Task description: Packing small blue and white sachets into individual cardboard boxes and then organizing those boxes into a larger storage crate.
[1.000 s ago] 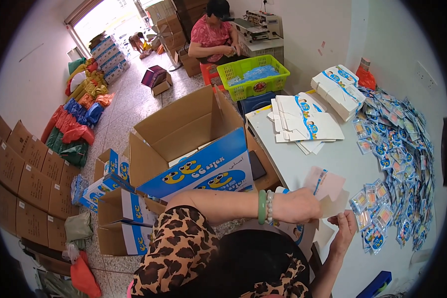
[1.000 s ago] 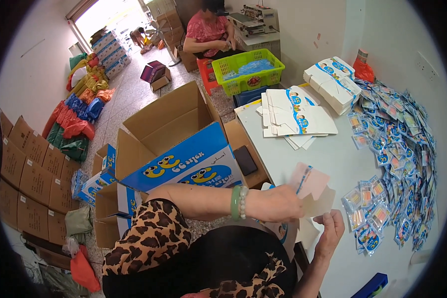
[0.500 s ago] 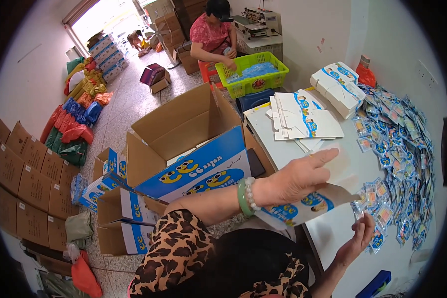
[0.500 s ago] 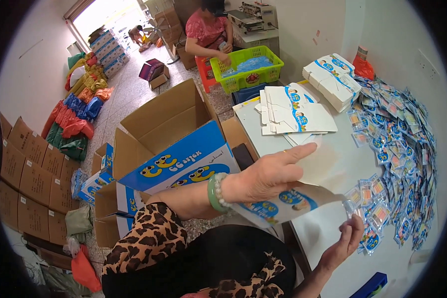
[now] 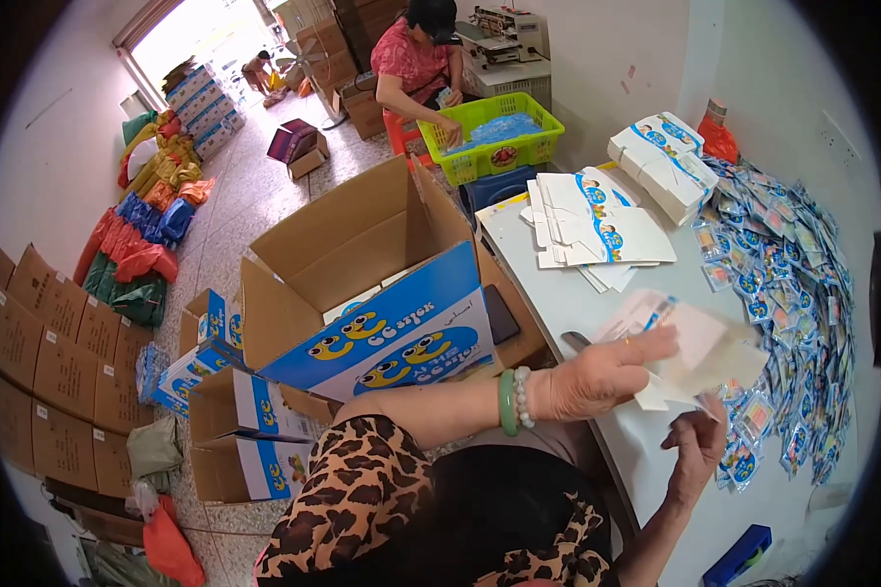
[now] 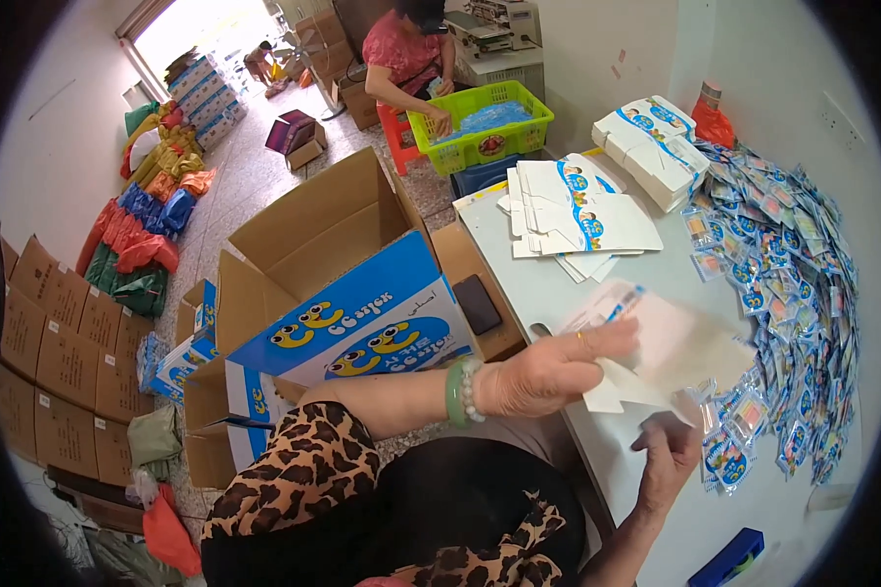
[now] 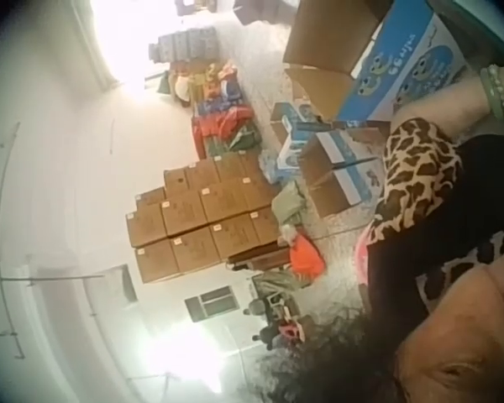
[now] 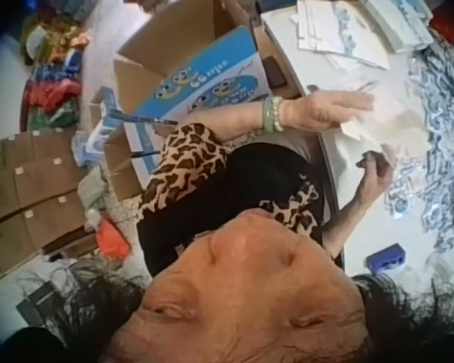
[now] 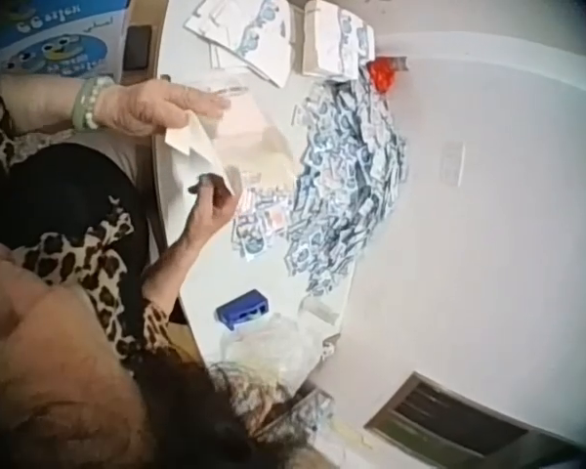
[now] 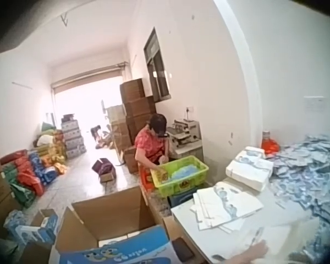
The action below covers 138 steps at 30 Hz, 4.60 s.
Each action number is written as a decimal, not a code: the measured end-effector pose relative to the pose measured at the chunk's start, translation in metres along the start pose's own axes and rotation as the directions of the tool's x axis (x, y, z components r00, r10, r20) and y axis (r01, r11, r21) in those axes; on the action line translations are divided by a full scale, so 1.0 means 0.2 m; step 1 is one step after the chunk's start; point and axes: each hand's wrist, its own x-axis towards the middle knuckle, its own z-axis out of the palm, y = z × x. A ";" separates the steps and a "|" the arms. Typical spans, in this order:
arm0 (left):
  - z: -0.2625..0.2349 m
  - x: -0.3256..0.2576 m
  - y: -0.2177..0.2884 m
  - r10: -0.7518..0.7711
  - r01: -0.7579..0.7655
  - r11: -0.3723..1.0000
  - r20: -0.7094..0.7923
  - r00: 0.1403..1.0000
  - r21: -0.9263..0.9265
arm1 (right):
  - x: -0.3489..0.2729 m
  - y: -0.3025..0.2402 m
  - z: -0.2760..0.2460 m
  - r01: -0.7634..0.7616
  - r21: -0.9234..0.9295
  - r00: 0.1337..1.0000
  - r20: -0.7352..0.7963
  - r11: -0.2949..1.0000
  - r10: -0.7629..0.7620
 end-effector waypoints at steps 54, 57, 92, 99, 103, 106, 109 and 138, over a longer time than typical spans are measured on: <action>0.20 -0.22 -0.27 -0.450 0.430 0.706 -0.112 0.886 0.563 | 0.05 0.06 0.00 0.586 -0.639 0.788 0.308 0.497 -0.533; 0.15 -0.12 -0.19 -0.599 0.580 0.702 -0.099 0.795 0.414 | 0.09 0.08 -0.01 0.154 -0.562 0.909 -0.241 0.813 -0.339; 0.17 -0.08 -0.48 -0.847 0.844 0.277 0.298 0.440 -0.459 | 0.32 0.12 0.09 0.190 -0.872 0.947 0.284 0.451 0.149; 0.19 -0.15 -0.52 -0.878 0.838 0.421 0.077 0.473 -0.346 | 0.35 0.09 0.07 0.298 -0.851 0.900 0.401 0.433 0.169; 0.18 -0.15 -0.52 -0.901 0.850 0.301 0.163 0.402 -0.432 | 0.35 0.15 -0.02 0.325 -0.764 0.874 0.467 0.557 0.131; 0.17 -0.15 -0.51 -0.875 0.837 0.295 0.223 0.431 -0.461 | 0.27 0.21 -0.07 0.112 -0.524 0.947 0.314 0.844 0.070; 0.14 -0.13 -0.41 -0.849 0.858 0.360 0.252 0.464 -0.366 | 0.11 0.20 -0.14 -0.119 -0.700 0.987 -0.009 0.704 0.158; 0.19 -0.27 -0.41 -0.217 0.051 0.618 0.108 0.970 0.784 | 0.16 0.39 0.02 0.243 -0.725 0.948 0.317 0.645 0.000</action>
